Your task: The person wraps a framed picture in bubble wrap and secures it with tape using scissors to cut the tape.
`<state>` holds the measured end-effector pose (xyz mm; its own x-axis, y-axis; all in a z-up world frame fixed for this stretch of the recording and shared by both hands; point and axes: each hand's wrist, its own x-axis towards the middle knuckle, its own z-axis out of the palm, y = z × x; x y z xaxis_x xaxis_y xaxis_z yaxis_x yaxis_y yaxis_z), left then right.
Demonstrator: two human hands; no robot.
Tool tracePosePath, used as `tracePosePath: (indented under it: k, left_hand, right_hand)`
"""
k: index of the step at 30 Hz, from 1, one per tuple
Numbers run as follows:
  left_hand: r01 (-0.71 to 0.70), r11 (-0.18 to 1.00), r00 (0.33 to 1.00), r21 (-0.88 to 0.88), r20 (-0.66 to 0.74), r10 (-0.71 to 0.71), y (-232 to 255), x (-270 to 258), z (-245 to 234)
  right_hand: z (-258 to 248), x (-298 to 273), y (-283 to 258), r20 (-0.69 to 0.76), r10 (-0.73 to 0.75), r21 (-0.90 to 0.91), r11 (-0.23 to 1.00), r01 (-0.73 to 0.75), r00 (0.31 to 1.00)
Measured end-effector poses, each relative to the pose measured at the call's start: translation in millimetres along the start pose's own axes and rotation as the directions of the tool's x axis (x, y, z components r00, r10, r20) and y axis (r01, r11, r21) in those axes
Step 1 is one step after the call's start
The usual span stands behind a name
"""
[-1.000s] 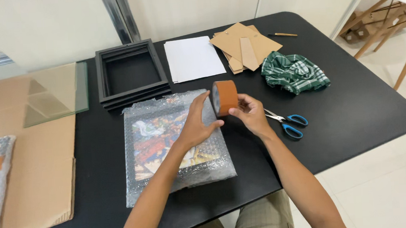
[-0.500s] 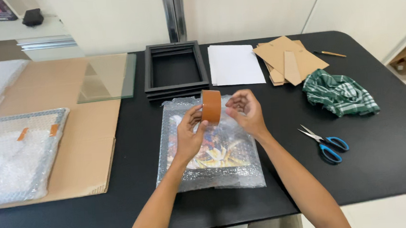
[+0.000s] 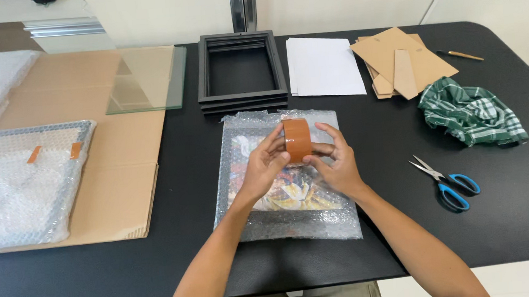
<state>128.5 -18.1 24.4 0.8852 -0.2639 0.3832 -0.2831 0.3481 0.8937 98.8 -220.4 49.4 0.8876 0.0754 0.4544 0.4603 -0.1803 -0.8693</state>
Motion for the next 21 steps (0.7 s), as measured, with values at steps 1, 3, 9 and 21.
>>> tracePosePath:
  k: [1, 3, 9, 21]
  left_hand:
    - [0.004, 1.0, 1.0, 0.001, 0.002, -0.004, 3.1, -1.3, 1.1]
    - [0.004, 0.98, 1.0, 0.197, -0.001, -0.004, 9.9, -2.1, 3.2]
    - [0.014, 0.987, 1.0, 0.162, -0.024, -0.01, 23.7, -2.2, 10.4]
    - [0.097, 0.995, 0.984, -0.031, -0.148, -0.1, 32.2, -2.4, 15.6]
  right_hand:
    - [0.0, -0.1, 3.1, -0.003, 0.003, 0.001, 1.0, -0.003, 1.0]
    - [-0.1, 0.3, 9.1, -0.015, -0.009, -0.008, 1.0, 0.009, 1.0]
    - [1.7, 0.5, 12.5, -0.016, -0.125, -0.204, 0.972, 0.119, 0.992]
    - [12.0, -6.7, 12.1, 0.08, -0.031, 0.117, 0.993, 0.022, 0.996]
